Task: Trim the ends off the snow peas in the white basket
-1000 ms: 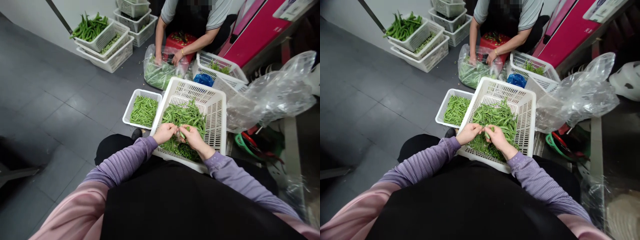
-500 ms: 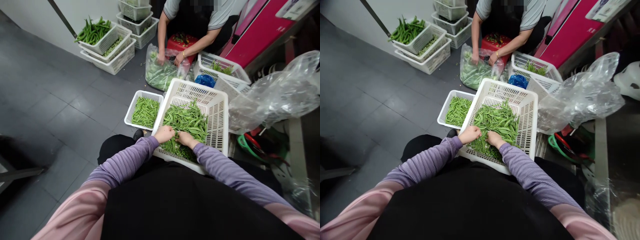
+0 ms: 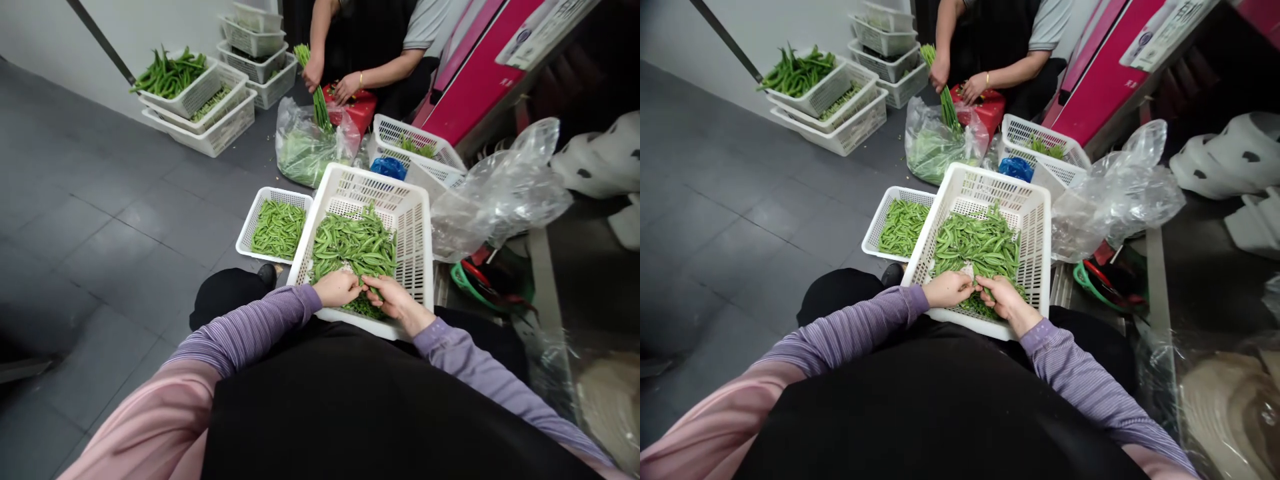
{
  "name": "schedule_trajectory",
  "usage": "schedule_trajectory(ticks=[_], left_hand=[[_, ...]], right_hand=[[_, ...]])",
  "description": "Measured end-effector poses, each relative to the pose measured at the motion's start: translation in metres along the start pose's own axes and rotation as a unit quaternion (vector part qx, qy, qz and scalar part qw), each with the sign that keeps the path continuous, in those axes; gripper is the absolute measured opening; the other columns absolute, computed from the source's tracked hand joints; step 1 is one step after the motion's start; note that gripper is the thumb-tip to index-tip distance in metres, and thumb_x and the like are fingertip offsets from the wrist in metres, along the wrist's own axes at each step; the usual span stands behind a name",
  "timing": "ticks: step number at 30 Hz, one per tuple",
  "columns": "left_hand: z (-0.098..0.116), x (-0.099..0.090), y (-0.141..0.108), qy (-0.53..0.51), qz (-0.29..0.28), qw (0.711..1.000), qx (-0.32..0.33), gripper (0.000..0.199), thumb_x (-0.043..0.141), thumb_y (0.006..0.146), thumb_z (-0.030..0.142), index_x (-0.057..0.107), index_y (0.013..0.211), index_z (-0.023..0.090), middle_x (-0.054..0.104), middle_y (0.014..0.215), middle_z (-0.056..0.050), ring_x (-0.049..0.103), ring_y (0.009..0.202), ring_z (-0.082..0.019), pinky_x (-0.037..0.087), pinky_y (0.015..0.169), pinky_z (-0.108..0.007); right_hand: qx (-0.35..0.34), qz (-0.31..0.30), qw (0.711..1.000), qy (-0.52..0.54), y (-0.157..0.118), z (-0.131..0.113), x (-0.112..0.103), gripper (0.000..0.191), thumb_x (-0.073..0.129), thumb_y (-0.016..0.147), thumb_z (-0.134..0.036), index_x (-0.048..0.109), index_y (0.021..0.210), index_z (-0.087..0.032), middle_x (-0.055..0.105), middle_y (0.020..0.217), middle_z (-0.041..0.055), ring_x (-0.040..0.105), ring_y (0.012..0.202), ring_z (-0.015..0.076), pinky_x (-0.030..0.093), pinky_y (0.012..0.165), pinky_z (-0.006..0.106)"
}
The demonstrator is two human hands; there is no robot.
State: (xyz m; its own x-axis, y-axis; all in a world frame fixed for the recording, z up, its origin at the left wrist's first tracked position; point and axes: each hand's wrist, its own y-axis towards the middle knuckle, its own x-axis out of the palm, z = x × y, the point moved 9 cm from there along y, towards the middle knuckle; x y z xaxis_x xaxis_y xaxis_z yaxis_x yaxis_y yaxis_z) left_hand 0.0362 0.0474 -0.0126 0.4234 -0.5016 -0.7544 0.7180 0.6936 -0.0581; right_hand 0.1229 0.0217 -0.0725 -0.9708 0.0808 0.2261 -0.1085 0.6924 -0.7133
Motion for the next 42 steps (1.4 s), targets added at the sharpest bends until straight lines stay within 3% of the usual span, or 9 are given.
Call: schedule_trajectory(ticks=[6,14,21,23,28,33,35,40,42], left_hand=[[0.008,-0.009,-0.007,0.033,0.034,0.998,0.049,0.026,0.034,0.083,0.026,0.057,0.076,0.016,0.059,0.078,-0.006,0.053,0.075,-0.015,0.038,0.070,-0.024],[0.005,-0.013,-0.014,0.048,0.045,0.998,0.017,0.021,0.041,0.076,0.024,0.059,0.068,0.016,0.060,0.073,-0.006,0.054,0.069,-0.016,0.039,0.064,-0.025],[-0.068,-0.048,-0.011,0.064,0.117,0.971,-0.197,0.025,0.039,0.077,0.025,0.062,0.075,0.016,0.062,0.073,-0.005,0.056,0.071,-0.017,0.042,0.067,-0.026],[-0.061,-0.050,-0.008,0.072,0.129,0.976,-0.158,0.025,0.038,0.079,0.022,0.061,0.084,0.016,0.061,0.080,-0.005,0.056,0.074,-0.015,0.043,0.071,-0.025],[-0.005,-0.031,-0.009,0.132,0.083,0.988,0.014,0.036,0.035,0.082,0.021,0.045,0.117,0.018,0.056,0.096,-0.006,0.056,0.080,-0.014,0.044,0.073,-0.025],[0.014,-0.012,-0.010,0.191,-0.022,0.977,0.089,0.026,0.033,0.084,0.024,0.056,0.092,0.014,0.056,0.086,-0.008,0.056,0.075,-0.015,0.043,0.065,-0.025],[0.013,-0.004,-0.010,0.190,-0.078,0.973,0.108,0.023,0.037,0.082,0.021,0.058,0.084,0.013,0.058,0.082,-0.009,0.056,0.070,-0.015,0.042,0.061,-0.025],[0.010,-0.002,-0.010,0.003,-0.173,0.979,0.109,0.017,0.045,0.075,0.019,0.059,0.067,0.014,0.060,0.067,-0.004,0.052,0.059,-0.011,0.038,0.057,-0.022],[0.001,-0.013,-0.006,-0.150,-0.165,0.973,0.056,0.017,0.045,0.073,0.019,0.057,0.063,0.014,0.056,0.058,0.000,0.048,0.053,-0.008,0.036,0.054,-0.019]], right_hand=[[-0.032,0.016,0.999,0.006,-0.012,-0.006,0.015,0.028,0.068,0.060,-0.031,0.045,0.064,-0.016,0.049,0.055,-0.0047,0.034,0.035,0.0022,0.016,0.030,0.015],[-0.066,0.001,0.998,-0.013,-0.021,-0.011,0.030,0.029,0.068,0.060,-0.034,0.046,0.061,-0.015,0.046,0.053,-0.0054,0.032,0.035,0.0022,0.014,0.031,0.016],[-0.006,-0.129,0.992,-0.010,-0.038,-0.008,0.028,0.023,0.065,0.067,-0.030,0.049,0.063,-0.013,0.047,0.057,-0.0026,0.030,0.035,0.0011,0.014,0.032,0.017],[0.015,-0.144,0.989,0.004,-0.040,-0.006,0.021,0.021,0.064,0.069,-0.028,0.049,0.065,-0.014,0.050,0.061,-0.0012,0.031,0.036,0.0007,0.016,0.033,0.017],[0.072,-0.167,0.983,0.030,-0.041,0.004,0.015,0.020,0.061,0.071,-0.027,0.046,0.067,-0.015,0.048,0.061,-0.0029,0.025,0.036,-0.0006,0.016,0.034,0.016],[0.075,-0.197,0.972,-0.103,-0.034,0.000,0.012,0.022,0.059,0.070,-0.037,0.049,0.071,-0.017,0.042,0.055,-0.0064,0.021,0.035,0.0010,0.012,0.035,0.018],[0.032,-0.193,0.945,-0.263,-0.026,-0.015,0.012,0.026,0.060,0.069,-0.041,0.054,0.074,-0.016,0.043,0.053,-0.0061,0.026,0.038,0.0028,0.017,0.037,0.019],[-0.103,-0.268,0.791,-0.541,-0.018,-0.049,0.056,0.028,0.066,0.061,-0.042,0.062,0.074,-0.017,0.053,0.059,-0.0044,0.040,0.052,0.0072,0.029,0.048,0.020],[-0.132,-0.271,0.801,-0.517,-0.015,-0.056,0.069,0.027,0.067,0.060,-0.041,0.060,0.069,-0.017,0.049,0.054,-0.0056,0.038,0.049,0.0067,0.029,0.047,0.020]])
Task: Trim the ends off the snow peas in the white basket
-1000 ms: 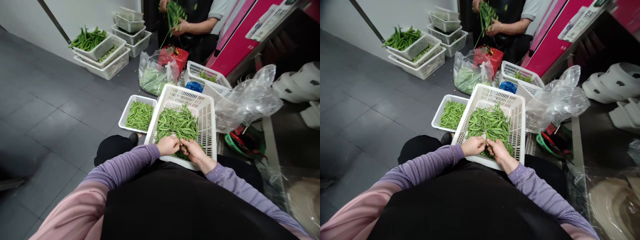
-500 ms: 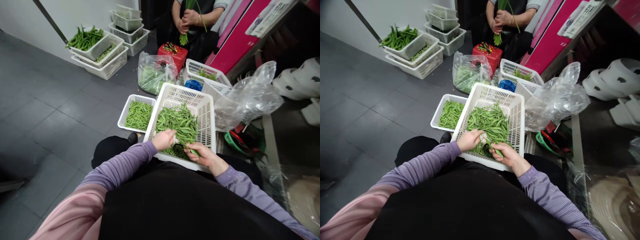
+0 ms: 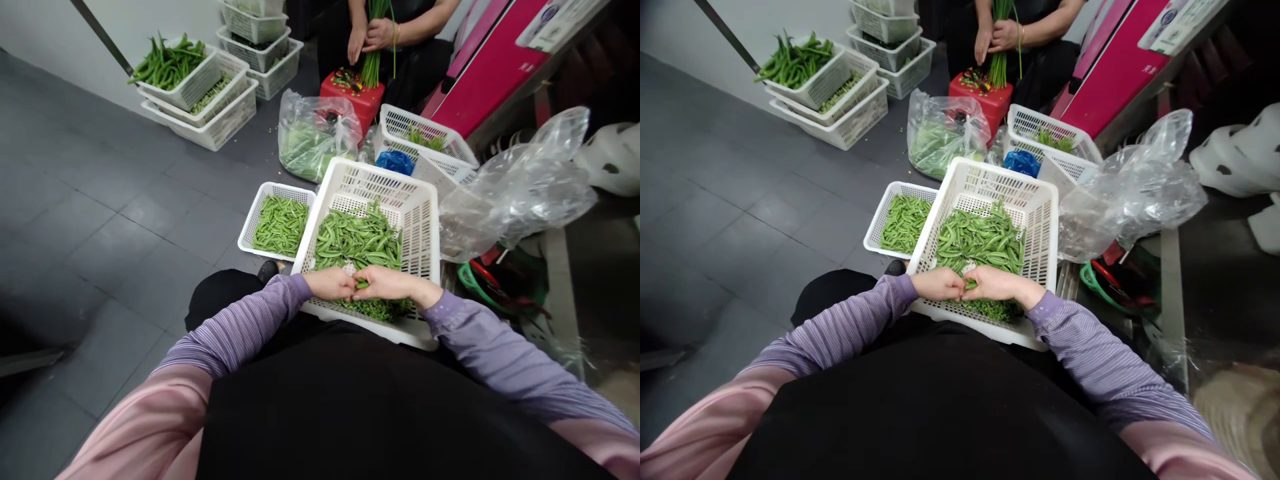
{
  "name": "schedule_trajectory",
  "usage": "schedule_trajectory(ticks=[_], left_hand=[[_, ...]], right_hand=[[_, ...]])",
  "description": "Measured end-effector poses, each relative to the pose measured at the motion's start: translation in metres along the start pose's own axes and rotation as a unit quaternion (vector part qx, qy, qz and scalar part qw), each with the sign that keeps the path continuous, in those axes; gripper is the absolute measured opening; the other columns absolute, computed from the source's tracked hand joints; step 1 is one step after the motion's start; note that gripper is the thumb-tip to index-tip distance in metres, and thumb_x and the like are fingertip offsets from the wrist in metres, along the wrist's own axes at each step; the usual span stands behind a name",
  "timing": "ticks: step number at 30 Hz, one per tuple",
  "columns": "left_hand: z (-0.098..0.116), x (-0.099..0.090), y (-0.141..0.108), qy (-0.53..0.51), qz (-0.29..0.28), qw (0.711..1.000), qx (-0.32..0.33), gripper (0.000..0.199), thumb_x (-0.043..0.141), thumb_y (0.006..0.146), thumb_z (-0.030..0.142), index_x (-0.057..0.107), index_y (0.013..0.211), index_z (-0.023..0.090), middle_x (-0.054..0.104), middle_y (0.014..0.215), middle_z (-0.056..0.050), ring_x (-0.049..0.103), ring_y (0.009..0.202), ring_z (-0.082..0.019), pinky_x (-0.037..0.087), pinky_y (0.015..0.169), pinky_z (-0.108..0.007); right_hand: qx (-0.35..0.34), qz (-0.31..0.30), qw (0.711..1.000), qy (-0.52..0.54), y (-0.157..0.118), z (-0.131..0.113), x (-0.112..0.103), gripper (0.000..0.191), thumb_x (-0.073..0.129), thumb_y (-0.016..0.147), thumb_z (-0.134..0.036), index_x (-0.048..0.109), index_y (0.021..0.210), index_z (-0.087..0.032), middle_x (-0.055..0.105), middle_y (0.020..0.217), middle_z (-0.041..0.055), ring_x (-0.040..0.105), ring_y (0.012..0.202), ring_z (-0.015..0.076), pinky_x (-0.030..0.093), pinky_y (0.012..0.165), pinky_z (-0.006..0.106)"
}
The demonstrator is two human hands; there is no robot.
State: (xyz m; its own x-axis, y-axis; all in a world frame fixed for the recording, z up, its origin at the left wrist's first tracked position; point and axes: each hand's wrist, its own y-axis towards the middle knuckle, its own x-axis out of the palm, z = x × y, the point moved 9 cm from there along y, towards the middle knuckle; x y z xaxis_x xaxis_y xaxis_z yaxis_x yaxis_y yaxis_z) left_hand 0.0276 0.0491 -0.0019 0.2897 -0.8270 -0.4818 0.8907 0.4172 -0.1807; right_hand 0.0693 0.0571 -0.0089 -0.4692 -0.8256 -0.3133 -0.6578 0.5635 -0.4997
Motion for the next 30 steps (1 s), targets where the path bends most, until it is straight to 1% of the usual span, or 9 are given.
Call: schedule_trajectory(ticks=[3,6,8,12,13,18,23,26,30], left_hand=[[-0.020,-0.028,-0.005,-0.221,0.124,0.964,-0.075,0.021,0.040,0.076,0.025,0.054,0.067,0.014,0.043,0.048,0.005,0.035,0.040,-0.004,0.029,0.043,-0.018],[-0.042,-0.039,-0.015,-0.300,0.222,0.915,-0.152,0.020,0.041,0.074,0.029,0.051,0.063,0.014,0.034,0.045,0.007,0.026,0.035,-0.004,0.021,0.037,-0.018],[-0.052,-0.042,-0.020,-0.300,0.269,0.896,-0.185,0.021,0.042,0.072,0.029,0.046,0.057,0.015,0.033,0.044,0.007,0.026,0.036,-0.004,0.019,0.037,-0.018],[-0.063,-0.059,-0.035,-0.309,0.393,0.845,-0.189,0.034,0.039,0.076,0.041,0.037,0.052,0.016,0.032,0.044,0.006,0.025,0.038,-0.005,0.020,0.040,-0.019],[-0.066,-0.062,-0.039,-0.298,0.414,0.838,-0.193,0.038,0.039,0.076,0.045,0.036,0.052,0.017,0.031,0.043,0.006,0.025,0.039,-0.005,0.021,0.041,-0.019],[-0.072,-0.062,-0.035,-0.140,0.381,0.885,-0.231,0.037,0.042,0.075,0.042,0.044,0.049,0.015,0.036,0.044,0.004,0.034,0.045,-0.008,0.029,0.047,-0.021],[-0.080,-0.046,-0.026,0.016,0.265,0.927,-0.265,0.018,0.045,0.072,0.024,0.057,0.063,0.014,0.053,0.057,-0.001,0.046,0.056,-0.012,0.035,0.056,-0.022],[-0.080,-0.037,-0.022,0.044,0.209,0.939,-0.270,0.016,0.046,0.071,0.020,0.060,0.069,0.013,0.058,0.065,-0.004,0.049,0.061,-0.013,0.037,0.059,-0.023],[-0.068,-0.014,-0.011,-0.043,0.128,0.962,-0.237,0.020,0.045,0.073,0.024,0.062,0.068,0.014,0.054,0.056,0.000,0.046,0.052,-0.010,0.035,0.051,-0.020]], right_hand=[[-0.036,0.191,0.960,0.199,0.004,0.006,-0.031,0.026,0.062,0.066,-0.042,0.054,0.070,-0.017,0.045,0.052,-0.0061,0.036,0.044,0.0064,0.028,0.041,0.020],[-0.027,0.400,0.811,0.426,-0.007,0.055,-0.057,0.023,0.053,0.073,-0.040,0.044,0.068,-0.020,0.045,0.053,-0.0055,0.038,0.041,0.0065,0.029,0.037,0.018],[0.035,0.452,0.761,0.463,-0.007,0.090,-0.053,0.020,0.047,0.077,-0.035,0.040,0.067,-0.020,0.049,0.055,-0.0037,0.043,0.044,0.0070,0.034,0.039,0.019],[0.197,0.341,0.904,0.164,0.024,0.116,-0.016,0.009,0.046,0.077,-0.027,0.048,0.078,-0.018,0.058,0.063,0.0004,0.049,0.048,0.0105,0.042,0.046,0.024],[0.213,0.315,0.920,0.098,0.032,0.117,-0.004,0.010,0.050,0.074,-0.026,0.051,0.080,-0.018,0.059,0.064,0.0011,0.051,0.052,0.0122,0.044,0.049,0.026],[0.243,0.298,0.922,-0.047,0.060,0.119,0.026,0.024,0.065,0.062,-0.026,0.059,0.083,-0.015,0.063,0.081,0.0106,0.056,0.084,0.0241,0.039,0.076,0.036],[0.243,0.278,0.924,-0.103,0.061,0.119,0.019,0.027,0.065,0.062,-0.025,0.060,0.087,-0.017,0.063,0.084,0.0097,0.056,0.084,0.0223,0.038,0.077,0.032],[0.183,0.308,0.927,-0.107,0.043,0.103,0.009,0.026,0.061,0.066,-0.031,0.058,0.089,-0.019,0.063,0.082,0.0037,0.057,0.077,0.0181,0.039,0.073,0.029],[0.060,0.367,0.918,-0.138,0.009,0.060,-0.004,0.018,0.058,0.069,-0.032,0.058,0.082,-0.020,0.062,0.080,0.0027,0.055,0.074,0.0183,0.040,0.069,0.029]])
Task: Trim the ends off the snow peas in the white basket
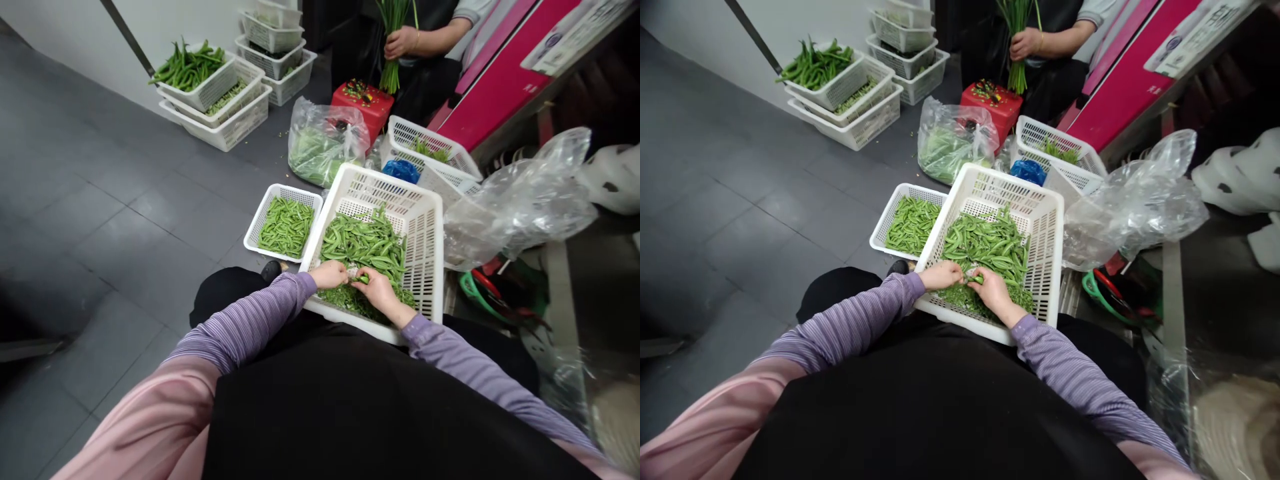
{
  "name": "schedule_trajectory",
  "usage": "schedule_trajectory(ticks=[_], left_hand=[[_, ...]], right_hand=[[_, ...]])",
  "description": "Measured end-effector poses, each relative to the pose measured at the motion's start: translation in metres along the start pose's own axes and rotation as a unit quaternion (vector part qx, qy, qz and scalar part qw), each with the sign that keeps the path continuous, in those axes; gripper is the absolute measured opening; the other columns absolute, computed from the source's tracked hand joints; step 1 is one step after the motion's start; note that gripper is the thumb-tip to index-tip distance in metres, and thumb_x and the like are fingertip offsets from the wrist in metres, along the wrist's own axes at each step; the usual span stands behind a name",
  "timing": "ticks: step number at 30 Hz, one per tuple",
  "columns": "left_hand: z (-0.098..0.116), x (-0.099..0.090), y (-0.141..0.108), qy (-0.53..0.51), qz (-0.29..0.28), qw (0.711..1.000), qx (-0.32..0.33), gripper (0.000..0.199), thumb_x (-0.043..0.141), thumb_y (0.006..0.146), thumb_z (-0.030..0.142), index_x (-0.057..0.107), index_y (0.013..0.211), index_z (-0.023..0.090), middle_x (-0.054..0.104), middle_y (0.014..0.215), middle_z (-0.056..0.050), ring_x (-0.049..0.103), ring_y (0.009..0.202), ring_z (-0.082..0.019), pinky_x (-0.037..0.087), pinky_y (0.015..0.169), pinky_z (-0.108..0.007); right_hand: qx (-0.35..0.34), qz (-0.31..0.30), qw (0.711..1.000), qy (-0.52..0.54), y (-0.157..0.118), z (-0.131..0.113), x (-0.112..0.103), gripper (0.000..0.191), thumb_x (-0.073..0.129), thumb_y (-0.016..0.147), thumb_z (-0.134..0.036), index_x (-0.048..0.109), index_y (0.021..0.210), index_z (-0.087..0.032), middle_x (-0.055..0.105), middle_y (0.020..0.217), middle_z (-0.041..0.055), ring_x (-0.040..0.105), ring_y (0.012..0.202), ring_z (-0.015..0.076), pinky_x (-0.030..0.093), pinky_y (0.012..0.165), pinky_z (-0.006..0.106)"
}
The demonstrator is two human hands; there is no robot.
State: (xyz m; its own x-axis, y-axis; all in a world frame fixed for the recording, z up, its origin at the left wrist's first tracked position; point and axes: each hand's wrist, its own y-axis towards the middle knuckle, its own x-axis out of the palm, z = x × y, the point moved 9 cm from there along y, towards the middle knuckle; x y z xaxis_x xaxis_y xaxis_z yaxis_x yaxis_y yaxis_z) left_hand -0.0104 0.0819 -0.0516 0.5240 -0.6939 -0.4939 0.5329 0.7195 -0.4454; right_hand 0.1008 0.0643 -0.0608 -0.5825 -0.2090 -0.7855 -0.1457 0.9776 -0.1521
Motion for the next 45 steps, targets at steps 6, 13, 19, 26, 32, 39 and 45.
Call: schedule_trajectory(ticks=[6,13,19,26,32,39,45], left_hand=[[0.018,0.018,-0.007,-0.185,-0.060,0.981,0.006,0.018,0.043,0.071,0.025,0.056,0.065,0.014,0.042,0.048,0.005,0.033,0.037,-0.005,0.025,0.037,-0.017],[0.009,0.033,-0.013,-0.245,-0.079,0.965,-0.051,0.019,0.042,0.069,0.029,0.050,0.059,0.015,0.029,0.039,0.007,0.021,0.031,-0.004,0.018,0.033,-0.018],[-0.012,0.043,-0.006,0.169,-0.056,0.983,-0.033,0.019,0.049,0.064,0.027,0.060,0.062,0.012,0.059,0.064,-0.008,0.054,0.062,-0.016,0.038,0.052,-0.023],[0.034,0.031,-0.015,0.089,-0.023,0.986,0.136,0.023,0.051,0.069,0.023,0.063,0.086,0.016,0.062,0.081,-0.002,0.054,0.072,-0.012,0.039,0.068,-0.020],[0.049,0.032,-0.021,0.042,-0.064,0.984,0.161,0.030,0.040,0.080,0.032,0.062,0.069,0.015,0.051,0.054,0.003,0.042,0.050,-0.008,0.032,0.052,-0.019],[0.057,0.031,-0.033,0.108,-0.125,0.968,0.189,0.026,0.049,0.074,0.031,0.056,0.053,0.017,0.045,0.045,0.004,0.034,0.044,-0.007,0.026,0.048,-0.020],[0.060,-0.003,-0.033,0.009,0.065,0.977,0.201,0.037,0.039,0.081,0.035,0.050,0.053,0.014,0.043,0.050,0.003,0.036,0.050,-0.006,0.029,0.053,-0.019]], right_hand=[[-0.066,0.051,0.996,0.028,-0.013,-0.027,-0.034,0.014,0.056,0.071,-0.032,0.057,0.079,-0.020,0.061,0.083,0.0048,0.055,0.078,0.0197,0.039,0.071,0.030],[0.012,0.059,0.987,0.147,-0.026,-0.025,-0.045,0.020,0.062,0.065,-0.036,0.056,0.073,-0.019,0.056,0.067,0.0005,0.051,0.062,0.0155,0.039,0.061,0.028],[0.126,0.127,0.936,0.302,-0.030,0.005,-0.073,0.033,0.067,0.059,-0.041,0.052,0.082,-0.022,0.039,0.045,-0.0078,0.033,0.035,0.0083,0.024,0.035,0.022],[0.155,0.104,0.914,0.361,-0.033,0.020,-0.066,0.038,0.071,0.055,-0.039,0.050,0.081,-0.022,0.039,0.042,-0.0088,0.032,0.032,0.0070,0.020,0.032,0.021],[0.107,0.090,0.959,0.247,-0.033,0.007,-0.067,0.031,0.062,0.065,-0.041,0.053,0.087,-0.021,0.049,0.054,-0.0026,0.041,0.040,0.0109,0.028,0.037,0.023],[-0.193,-0.188,0.957,-0.107,-0.036,-0.055,-0.041,0.012,0.059,0.069,-0.029,0.063,0.080,-0.024,0.058,0.081,0.0039,0.053,0.067,0.0154,0.035,0.055,0.025],[0.009,-0.198,0.943,0.266,-0.024,-0.038,-0.021,0.027,0.059,0.069,-0.044,0.055,0.077,-0.018,0.042,0.051,-0.0061,0.035,0.042,0.0069,0.028,0.042,0.020]])
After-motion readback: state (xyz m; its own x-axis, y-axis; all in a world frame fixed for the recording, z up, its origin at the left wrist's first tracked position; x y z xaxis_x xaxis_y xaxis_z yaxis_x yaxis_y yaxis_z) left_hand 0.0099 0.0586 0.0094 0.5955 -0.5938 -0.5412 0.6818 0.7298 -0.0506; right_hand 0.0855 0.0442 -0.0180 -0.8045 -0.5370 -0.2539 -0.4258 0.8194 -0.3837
